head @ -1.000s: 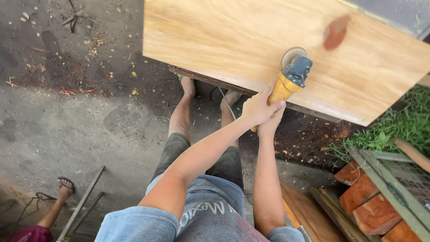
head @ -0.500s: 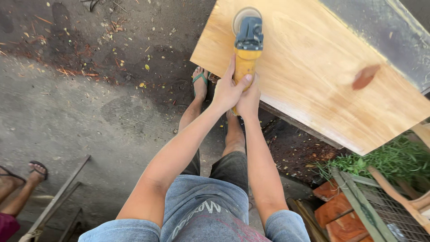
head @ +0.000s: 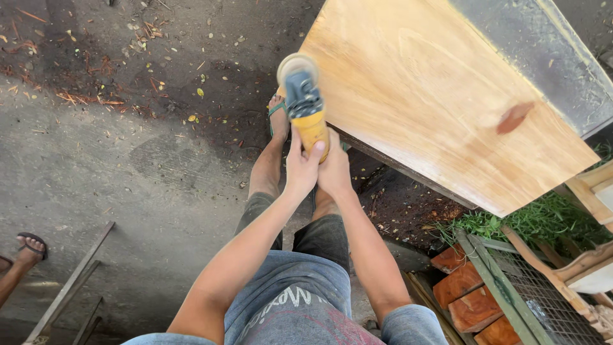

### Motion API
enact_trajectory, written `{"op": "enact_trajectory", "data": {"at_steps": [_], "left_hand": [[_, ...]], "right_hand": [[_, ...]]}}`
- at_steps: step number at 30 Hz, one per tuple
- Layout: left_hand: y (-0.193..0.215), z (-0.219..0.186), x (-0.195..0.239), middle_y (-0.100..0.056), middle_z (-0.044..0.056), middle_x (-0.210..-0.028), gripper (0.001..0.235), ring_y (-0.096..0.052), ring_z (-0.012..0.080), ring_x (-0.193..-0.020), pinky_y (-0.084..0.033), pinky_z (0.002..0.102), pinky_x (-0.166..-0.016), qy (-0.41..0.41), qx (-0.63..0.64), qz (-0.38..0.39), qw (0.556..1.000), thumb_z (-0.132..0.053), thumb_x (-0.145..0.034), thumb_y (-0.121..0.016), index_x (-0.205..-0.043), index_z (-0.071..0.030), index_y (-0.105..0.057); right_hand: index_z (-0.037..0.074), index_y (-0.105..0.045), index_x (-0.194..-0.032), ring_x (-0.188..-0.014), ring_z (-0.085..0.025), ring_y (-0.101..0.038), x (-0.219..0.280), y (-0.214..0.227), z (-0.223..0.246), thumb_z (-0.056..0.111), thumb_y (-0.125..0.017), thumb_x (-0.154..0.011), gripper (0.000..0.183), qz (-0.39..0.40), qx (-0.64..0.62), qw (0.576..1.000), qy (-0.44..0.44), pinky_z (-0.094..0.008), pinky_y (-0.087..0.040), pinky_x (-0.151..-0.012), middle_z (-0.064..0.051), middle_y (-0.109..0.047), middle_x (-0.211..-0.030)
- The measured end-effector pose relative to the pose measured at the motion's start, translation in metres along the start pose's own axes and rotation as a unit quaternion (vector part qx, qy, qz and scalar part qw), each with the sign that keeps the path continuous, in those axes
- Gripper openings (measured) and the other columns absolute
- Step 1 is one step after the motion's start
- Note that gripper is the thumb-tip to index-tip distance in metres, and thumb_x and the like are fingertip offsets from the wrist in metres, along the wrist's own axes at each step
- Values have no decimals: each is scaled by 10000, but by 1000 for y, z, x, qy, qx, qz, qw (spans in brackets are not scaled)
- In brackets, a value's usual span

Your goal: The person uses a handheld electric sander to smooth the surface of a rectangular wooden board. They move the sander across the board in multiple passes, then flip the board to sand the edges and the opposite side.

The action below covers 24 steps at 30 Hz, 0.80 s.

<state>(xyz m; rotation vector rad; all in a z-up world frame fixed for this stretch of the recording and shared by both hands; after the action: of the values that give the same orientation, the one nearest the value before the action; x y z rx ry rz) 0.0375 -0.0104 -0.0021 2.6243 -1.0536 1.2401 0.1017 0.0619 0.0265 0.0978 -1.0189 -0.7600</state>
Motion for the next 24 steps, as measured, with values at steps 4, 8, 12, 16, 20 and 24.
{"op": "enact_trajectory", "data": {"at_steps": [4,8,12,16,20,24], "left_hand": [[3,4,2,-505,158,-1507,796,-531,196,-1356,-427,321,-1147,-12,4,-10,1000,-153,-1020,-632,-1631,25,-154],[-14,-7,-28,-495,172,-1521,803,-523,201,-1368,-427,327,-1157,-35,7,30,999,-159,-1018,-641,-1635,33,-163],[-45,-30,-79,-564,205,-1479,880,-583,219,-1346,-452,324,-1132,-16,-126,62,990,-236,-997,-660,-1622,30,-100],[-84,-58,-115,-558,226,-1492,871,-585,242,-1356,-449,341,-1143,-87,-101,94,987,-256,-1010,-669,-1647,-11,-128],[-102,-75,-141,-626,192,-1441,863,-648,229,-1295,-494,345,-1110,-95,-124,100,983,-301,-994,-683,-1646,-79,-164],[-108,-70,-146,-665,162,-1409,863,-679,220,-1255,-518,338,-1080,-83,-170,104,976,-339,-982,-677,-1646,-103,-179]], "right_hand": [[61,-440,-1432,-1139,-449,-642,-5,2,5,276,-772,-858,697,35,35,999,12,-454,-513,-912,-266,-683,-1198],[62,-485,-1428,-1165,-430,-677,-24,14,11,235,-759,-899,620,-16,-8,998,60,-447,-528,-947,-253,-701,-1225],[32,-449,-1393,-1125,-392,-703,-63,40,17,240,-778,-885,640,-95,-46,992,67,-442,-542,-910,-246,-701,-1187],[51,-522,-1321,-1137,-345,-736,-99,68,30,221,-744,-944,470,-119,-53,988,80,-432,-561,-926,-218,-736,-1193],[58,-494,-1299,-1098,-308,-738,-121,84,41,220,-734,-946,457,-129,-65,986,80,-414,-567,-893,-188,-736,-1176],[60,-501,-1296,-1085,-294,-747,-121,91,42,214,-727,-962,432,-137,-72,984,86,-406,-572,-904,-175,-746,-1174]]}}
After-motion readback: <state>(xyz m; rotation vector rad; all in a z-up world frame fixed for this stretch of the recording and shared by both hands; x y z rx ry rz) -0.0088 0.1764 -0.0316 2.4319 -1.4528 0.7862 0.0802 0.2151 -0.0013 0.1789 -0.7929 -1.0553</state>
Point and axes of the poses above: each hand's wrist, its own x-axis away from the middle knuckle, its own y-axis out of the back of the hand, z = x × y, the point moved 4 cm from there along -x, towards the middle knuckle
